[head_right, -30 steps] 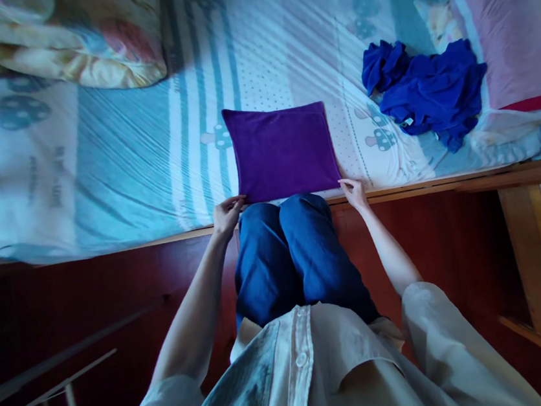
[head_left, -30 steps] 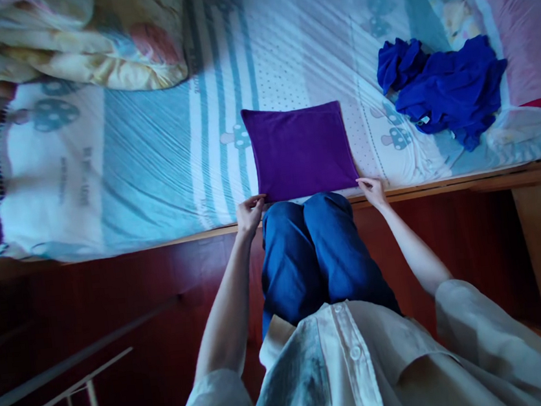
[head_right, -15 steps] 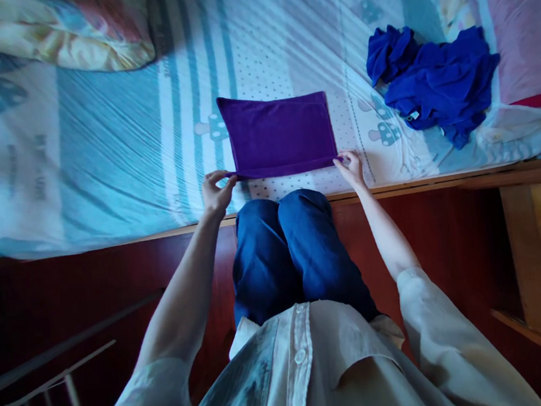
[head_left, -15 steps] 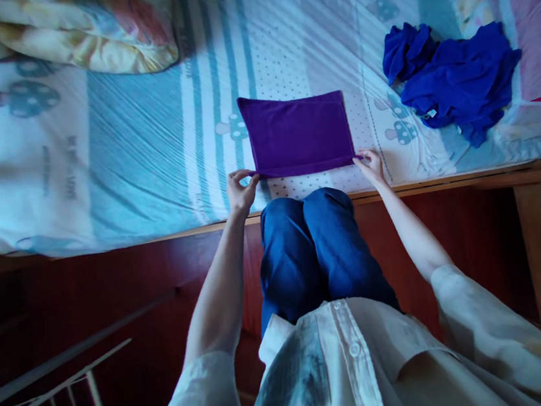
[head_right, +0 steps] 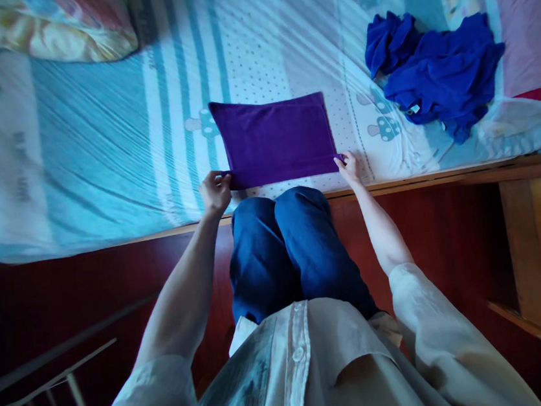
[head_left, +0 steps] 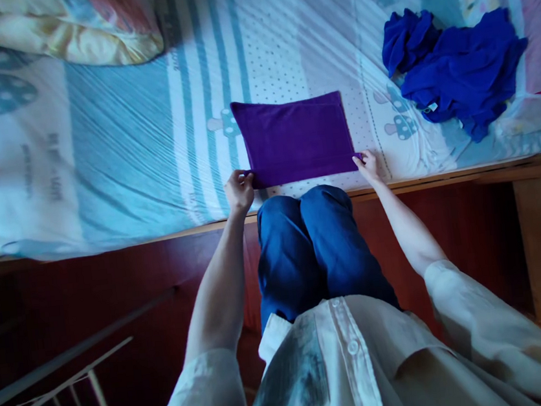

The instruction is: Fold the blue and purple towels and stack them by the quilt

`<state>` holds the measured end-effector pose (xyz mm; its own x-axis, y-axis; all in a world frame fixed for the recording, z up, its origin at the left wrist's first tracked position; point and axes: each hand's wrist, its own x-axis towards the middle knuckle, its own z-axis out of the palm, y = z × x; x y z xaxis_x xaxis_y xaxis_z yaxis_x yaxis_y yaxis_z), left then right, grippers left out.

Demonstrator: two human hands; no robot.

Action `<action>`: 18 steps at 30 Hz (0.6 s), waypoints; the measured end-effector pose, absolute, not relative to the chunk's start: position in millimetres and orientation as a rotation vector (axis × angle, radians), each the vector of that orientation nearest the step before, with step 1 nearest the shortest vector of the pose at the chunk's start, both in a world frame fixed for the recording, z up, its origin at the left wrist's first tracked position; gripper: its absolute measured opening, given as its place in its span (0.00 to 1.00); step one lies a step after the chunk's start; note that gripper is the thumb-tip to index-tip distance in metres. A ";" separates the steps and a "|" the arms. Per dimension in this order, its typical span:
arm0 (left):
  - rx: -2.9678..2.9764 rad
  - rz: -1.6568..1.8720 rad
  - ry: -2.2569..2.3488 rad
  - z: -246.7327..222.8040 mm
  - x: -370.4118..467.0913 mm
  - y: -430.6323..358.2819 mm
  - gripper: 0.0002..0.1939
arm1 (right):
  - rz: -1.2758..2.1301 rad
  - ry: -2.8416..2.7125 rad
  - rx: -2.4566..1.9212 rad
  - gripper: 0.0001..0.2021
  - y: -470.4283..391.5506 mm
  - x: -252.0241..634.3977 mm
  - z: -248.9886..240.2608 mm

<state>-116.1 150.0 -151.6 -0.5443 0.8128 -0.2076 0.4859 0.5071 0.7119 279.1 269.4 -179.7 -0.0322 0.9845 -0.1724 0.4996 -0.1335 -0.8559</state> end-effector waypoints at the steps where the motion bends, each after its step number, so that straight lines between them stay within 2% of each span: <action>1: 1.031 0.766 2.264 -153.1 -114.2 146.1 0.10 | 1.104 -1.557 -1.686 0.20 265.7 279.5 -180.4; 9: 0.708 0.626 2.341 -148.9 -98.7 140.7 0.17 | 1.077 -1.572 -1.708 0.19 263.9 272.7 -188.1; 18: 0.777 0.678 2.403 -141.3 -90.7 140.4 0.12 | 1.016 -1.594 -1.730 0.17 266.8 273.2 -202.3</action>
<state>-90.7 140.4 -141.3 -0.6996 0.6396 -0.3184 0.3788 0.7099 0.5937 273.2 266.8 -202.3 0.0004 0.9885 -0.1513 0.5546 -0.1261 -0.8225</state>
